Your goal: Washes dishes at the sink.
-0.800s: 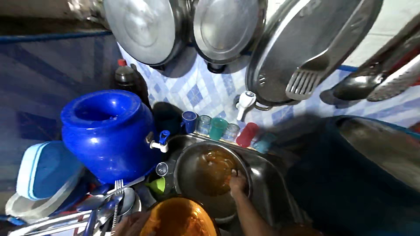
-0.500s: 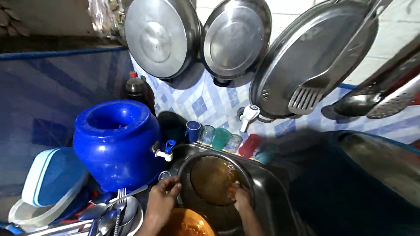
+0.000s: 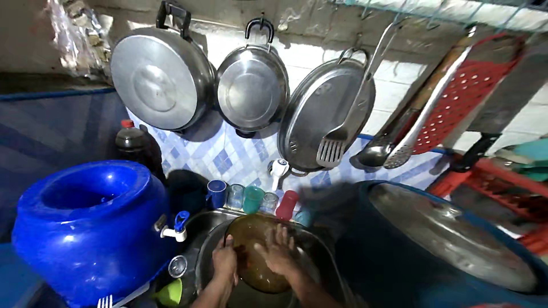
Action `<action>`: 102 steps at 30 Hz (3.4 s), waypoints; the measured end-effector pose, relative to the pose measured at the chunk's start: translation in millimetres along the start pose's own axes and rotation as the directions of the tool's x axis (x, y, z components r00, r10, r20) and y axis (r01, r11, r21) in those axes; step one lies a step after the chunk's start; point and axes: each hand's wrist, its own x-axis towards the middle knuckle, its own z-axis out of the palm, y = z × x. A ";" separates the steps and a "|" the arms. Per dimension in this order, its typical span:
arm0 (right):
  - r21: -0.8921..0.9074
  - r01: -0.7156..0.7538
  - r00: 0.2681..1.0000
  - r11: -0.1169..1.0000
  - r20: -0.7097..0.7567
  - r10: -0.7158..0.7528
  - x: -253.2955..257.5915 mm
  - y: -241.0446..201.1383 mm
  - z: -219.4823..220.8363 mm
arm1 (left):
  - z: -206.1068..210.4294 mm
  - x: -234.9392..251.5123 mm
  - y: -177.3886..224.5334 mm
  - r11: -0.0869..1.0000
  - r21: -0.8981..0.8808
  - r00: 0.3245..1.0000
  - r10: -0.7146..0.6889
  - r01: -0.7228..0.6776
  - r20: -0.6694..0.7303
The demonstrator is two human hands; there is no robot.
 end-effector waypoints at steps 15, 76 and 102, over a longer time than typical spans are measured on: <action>-0.103 0.329 0.939 0.939 0.140 -0.313 20.0 -2.4 -1.5 | -24.4 14.1 -7.8 1.000 -0.004 0.996 0.003 -0.004 -0.084; 0.765 0.008 0.999 -0.644 0.026 0.042 40.7 -30.9 83.1 | -39.9 59.2 5.3 0.996 -0.060 0.990 -0.059 0.067 0.127; 0.992 -0.118 0.923 0.034 0.098 0.371 54.1 1.9 21.0 | -66.9 16.2 1.5 0.965 -0.023 0.797 0.228 -0.260 0.559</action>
